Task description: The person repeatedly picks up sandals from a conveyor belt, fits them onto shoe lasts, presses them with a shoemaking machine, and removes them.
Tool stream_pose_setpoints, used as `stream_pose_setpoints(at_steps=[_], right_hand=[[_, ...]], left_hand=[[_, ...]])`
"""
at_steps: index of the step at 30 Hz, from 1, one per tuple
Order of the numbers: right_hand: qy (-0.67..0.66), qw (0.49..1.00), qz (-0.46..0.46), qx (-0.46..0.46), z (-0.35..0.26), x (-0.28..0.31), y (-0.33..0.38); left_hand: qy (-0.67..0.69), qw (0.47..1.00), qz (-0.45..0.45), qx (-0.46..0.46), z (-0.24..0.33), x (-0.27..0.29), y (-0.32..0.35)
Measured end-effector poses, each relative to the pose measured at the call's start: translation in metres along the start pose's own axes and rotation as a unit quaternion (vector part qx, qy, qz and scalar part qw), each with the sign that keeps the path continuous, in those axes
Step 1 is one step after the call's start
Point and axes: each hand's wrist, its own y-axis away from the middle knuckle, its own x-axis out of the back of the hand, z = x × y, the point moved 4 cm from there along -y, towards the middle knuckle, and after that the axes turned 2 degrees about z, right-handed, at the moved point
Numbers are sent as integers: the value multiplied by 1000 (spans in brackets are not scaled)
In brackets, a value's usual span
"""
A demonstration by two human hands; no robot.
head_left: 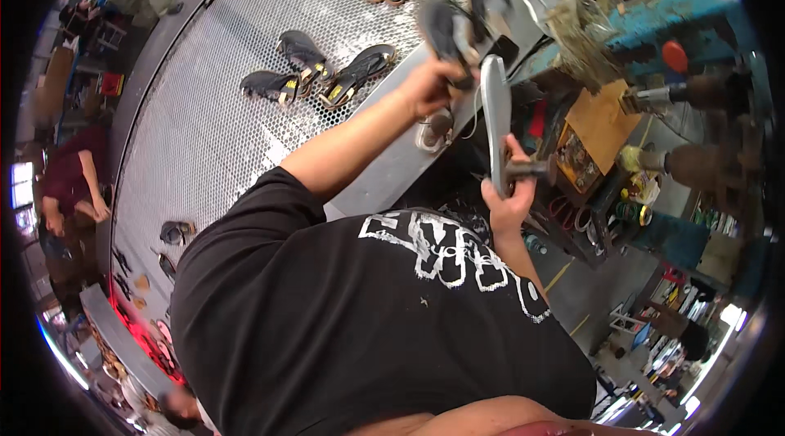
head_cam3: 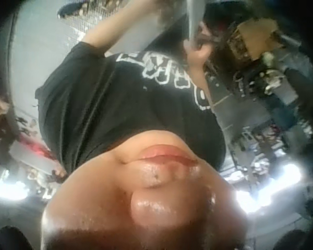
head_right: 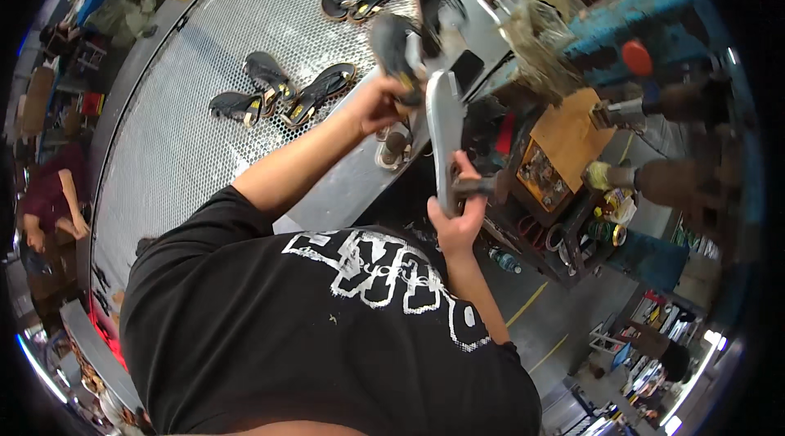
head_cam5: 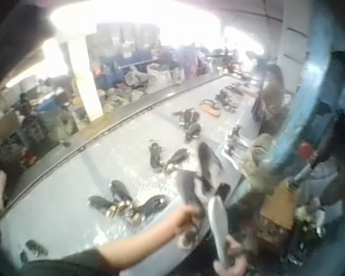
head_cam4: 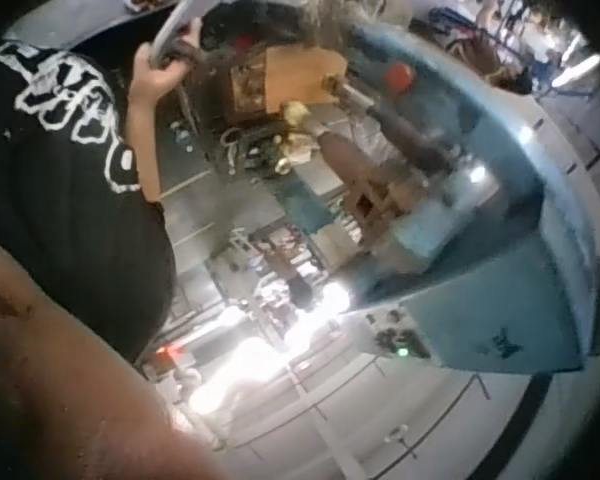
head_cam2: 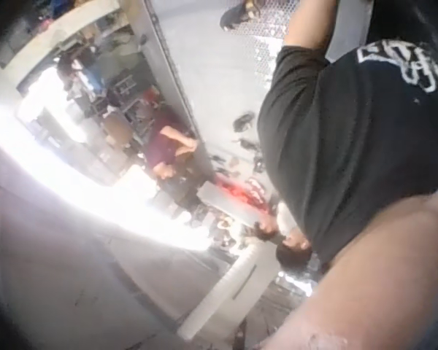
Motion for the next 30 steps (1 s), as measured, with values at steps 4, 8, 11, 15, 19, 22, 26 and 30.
stream_pose_setpoints(at_steps=[4, 8, 11, 15, 19, 22, 26, 30], right_hand=[[-14, 998, -53, -13, -9, 31, 35], [83, 996, 5, -44, -15, 53, 45], [77, 993, 62, -63, 4, 80, 53], [69, 978, 169, -101, 32, 108, 63], [174, 964, 203, 0, 55, 137, 35], [306, 921, 240, -8, 108, 171, -9], [399, 884, 224, -99, 153, 216, -52], [359, 899, 236, -81, 140, 214, -48]], left_hand=[[60, 997, -44, 14, -13, -22, -3], [-83, 993, -83, -21, -87, -71, 9], [-150, 983, -105, -15, -142, -101, 20], [-354, 894, -273, 21, -193, -136, 48], [-378, 902, -199, 60, -180, -125, 12], [-392, 907, -155, 4, -154, -96, 7], [-516, 826, 87, -208, -74, -12, -29], [-760, 521, 271, -278, 59, 104, -91]])
